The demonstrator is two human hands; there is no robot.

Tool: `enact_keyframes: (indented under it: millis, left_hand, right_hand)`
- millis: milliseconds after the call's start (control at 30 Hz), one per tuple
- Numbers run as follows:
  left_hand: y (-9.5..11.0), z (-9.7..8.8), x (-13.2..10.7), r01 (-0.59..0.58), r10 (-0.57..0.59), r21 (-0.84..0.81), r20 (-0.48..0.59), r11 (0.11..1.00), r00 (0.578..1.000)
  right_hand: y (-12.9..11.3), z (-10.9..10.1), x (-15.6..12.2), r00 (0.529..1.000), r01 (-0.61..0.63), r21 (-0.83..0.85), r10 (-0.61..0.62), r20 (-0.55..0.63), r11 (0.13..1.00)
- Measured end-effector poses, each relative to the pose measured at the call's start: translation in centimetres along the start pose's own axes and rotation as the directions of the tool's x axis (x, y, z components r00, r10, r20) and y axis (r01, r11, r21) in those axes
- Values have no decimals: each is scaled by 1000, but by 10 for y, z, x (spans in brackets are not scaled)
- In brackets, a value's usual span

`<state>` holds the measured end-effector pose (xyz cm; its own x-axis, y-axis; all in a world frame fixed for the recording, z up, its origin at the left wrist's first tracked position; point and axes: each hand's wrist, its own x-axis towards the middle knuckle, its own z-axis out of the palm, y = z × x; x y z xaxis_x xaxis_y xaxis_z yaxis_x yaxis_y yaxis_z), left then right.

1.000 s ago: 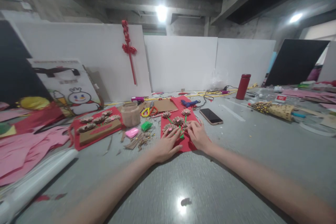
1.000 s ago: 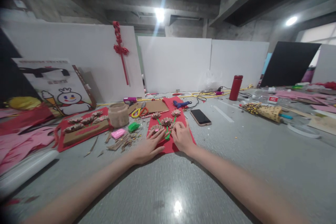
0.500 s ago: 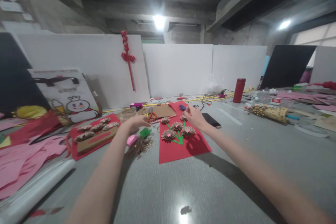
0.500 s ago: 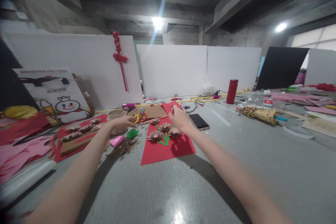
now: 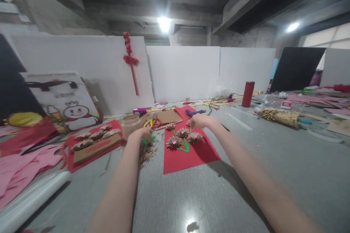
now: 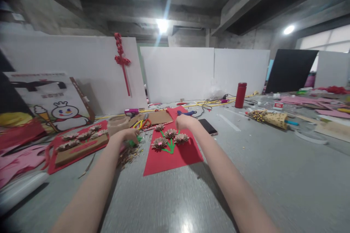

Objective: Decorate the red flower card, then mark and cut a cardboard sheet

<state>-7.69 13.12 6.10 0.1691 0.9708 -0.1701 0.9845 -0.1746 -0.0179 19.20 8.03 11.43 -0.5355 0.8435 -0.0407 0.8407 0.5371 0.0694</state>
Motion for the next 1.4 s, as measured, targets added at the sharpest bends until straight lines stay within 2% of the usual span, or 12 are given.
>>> enact_keyframes:
  millis: [100, 133, 200, 267, 400, 633, 767, 833, 967, 1100, 1267, 1400]
  left_hand:
    - [3, -2, 1, -1, 0, 19, 46, 1000, 999]
    - [5, -2, 1, 1, -2, 26, 52, 1000, 999]
    - [9, -2, 2, 6, -7, 39, 49, 999, 999]
    - [12, -1, 3, 4, -5, 44, 37, 999, 999]
    - [15, -3, 0, -3, 2, 37, 16, 999, 1000]
    - [24, -27, -11, -95, 94, -13, -80, 995, 992]
    - [50, -33, -11, -225, 217, -32, -164, 974, 962]
    - [67, -29, -9, -312, 299, -28, -216, 950, 930]
    - [90, -14, -1, -367, 350, -14, -271, 930, 897]
    - [85, -7, 4, -343, 323, -2, -333, 939, 886]
    - [66, -14, 1, -287, 258, -17, -394, 958, 882]
    - [62, -19, -2, -263, 228, -34, -403, 964, 886]
  right_hand:
    - [-16, 21, -4, 992, 122, 71, -121, -26, 990]
    - [-21, 33, -7, 973, 188, 99, -172, -152, 977]
    - [-30, 60, -15, 884, 227, 132, -147, -445, 965]
    - [-35, 84, -25, 803, 308, 155, -170, -571, 939]
    - [-35, 107, -38, 815, 328, 196, -172, -553, 924]
    - [-37, 102, -38, 830, 355, 147, -239, -504, 923]
    - [-39, 102, -39, 840, 387, 141, -285, -462, 911]
    - [-39, 102, -41, 850, 386, 155, -286, -443, 909]
    - [-37, 98, -44, 874, 388, 225, -279, -398, 894]
    - [-34, 92, -48, 890, 424, 296, -334, -310, 856]
    - [-34, 89, -51, 882, 466, 275, -419, -216, 841]
    - [-36, 93, -54, 882, 468, 260, -425, -204, 845]
